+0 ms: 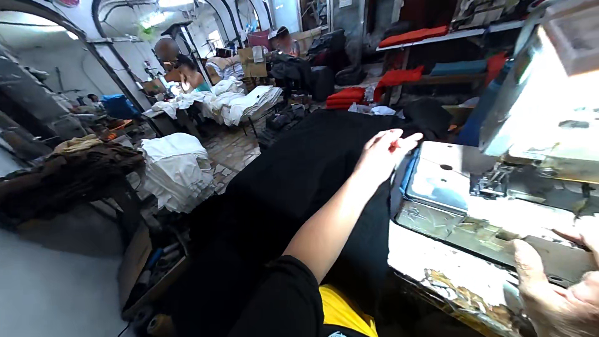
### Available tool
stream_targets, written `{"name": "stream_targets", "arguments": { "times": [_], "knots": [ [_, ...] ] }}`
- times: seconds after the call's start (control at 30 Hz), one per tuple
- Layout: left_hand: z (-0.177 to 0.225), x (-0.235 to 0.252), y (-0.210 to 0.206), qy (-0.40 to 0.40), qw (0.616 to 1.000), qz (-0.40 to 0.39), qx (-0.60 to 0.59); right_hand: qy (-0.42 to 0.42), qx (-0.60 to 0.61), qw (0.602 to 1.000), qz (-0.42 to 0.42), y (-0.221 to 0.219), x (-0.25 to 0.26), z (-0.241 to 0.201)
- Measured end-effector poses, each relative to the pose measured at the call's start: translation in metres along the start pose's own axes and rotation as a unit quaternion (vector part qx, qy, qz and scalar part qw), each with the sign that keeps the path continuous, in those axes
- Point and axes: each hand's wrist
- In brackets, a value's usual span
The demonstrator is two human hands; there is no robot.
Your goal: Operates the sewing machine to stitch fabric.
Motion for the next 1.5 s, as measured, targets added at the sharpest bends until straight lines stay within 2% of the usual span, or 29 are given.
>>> {"name": "stream_targets", "arguments": {
  "times": [0.2,0.27,0.37,0.47,0.53,0.57,0.6,0.7,0.77,0.83,0.97,1.1,1.17,1.23,1.27,1.37,1.43,1.5],
  "knots": [
    [-0.001,0.04,0.052,-0.024,0.981,0.055,0.184,0.006,-0.07,0.997,0.032,0.003,0.0,-0.019],
    [-0.001,0.049,0.065,-0.055,0.957,0.053,0.281,0.001,-0.073,0.996,0.042,-0.001,-0.002,-0.017],
    [0.006,0.025,0.036,-0.132,0.876,-0.086,0.456,0.0,-0.039,0.998,0.042,-0.003,0.003,-0.012],
    [-0.006,-0.004,0.004,-0.211,0.777,-0.286,0.519,-0.002,-0.038,0.998,0.041,-0.002,0.003,-0.012],
    [-0.019,0.005,-0.001,-0.206,0.715,-0.357,0.565,0.001,-0.046,0.998,0.042,-0.002,0.003,-0.011],
    [-0.022,0.018,0.003,-0.168,0.707,-0.352,0.59,0.005,-0.052,0.998,0.042,-0.003,0.002,-0.011],
    [-0.023,0.035,0.01,-0.139,0.716,-0.311,0.61,0.007,-0.057,0.997,0.046,-0.004,0.002,-0.01],
    [-0.003,0.072,0.045,-0.044,0.744,-0.067,0.664,0.008,-0.059,0.997,0.058,-0.006,-0.001,-0.009],
    [0.018,0.069,0.065,-0.065,0.757,-0.006,0.65,0.008,-0.055,0.997,0.055,-0.006,0.002,-0.009],
    [0.035,0.036,0.079,-0.102,0.767,-0.014,0.634,0.012,-0.067,0.996,0.051,-0.005,0.002,-0.011],
    [0.059,-0.085,0.096,-0.142,0.757,-0.03,0.637,0.015,-0.068,0.997,0.03,0.0,0.003,-0.011],
    [0.032,-0.18,0.087,-0.17,0.769,-0.095,0.609,0.019,-0.082,0.996,0.031,0.0,0.007,-0.008],
    [0.009,-0.195,0.08,-0.177,0.721,-0.133,0.656,0.027,-0.099,0.994,0.042,-0.002,0.008,-0.008],
    [-0.014,-0.193,0.076,-0.176,0.668,-0.154,0.707,0.028,-0.108,0.993,0.045,-0.003,0.01,-0.01],
    [-0.021,-0.19,0.075,-0.181,0.653,-0.162,0.717,0.024,-0.102,0.994,0.044,-0.002,0.013,-0.012],
    [-0.013,-0.183,0.07,-0.138,0.656,-0.2,0.715,-0.026,-0.034,0.999,0.014,0.015,0.02,-0.027],
    [-0.005,-0.182,0.067,-0.094,0.667,-0.203,0.711,-0.065,-0.015,0.998,0.0,0.034,0.017,-0.053],
    [0.003,-0.182,0.059,-0.037,0.66,-0.201,0.723,-0.073,0.022,0.997,-0.001,0.045,0.005,-0.078]
  ]
}}
Point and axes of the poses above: each hand's wrist, its own x-axis towards the middle knuckle, its own y-axis out of the back of the hand, z = x × y
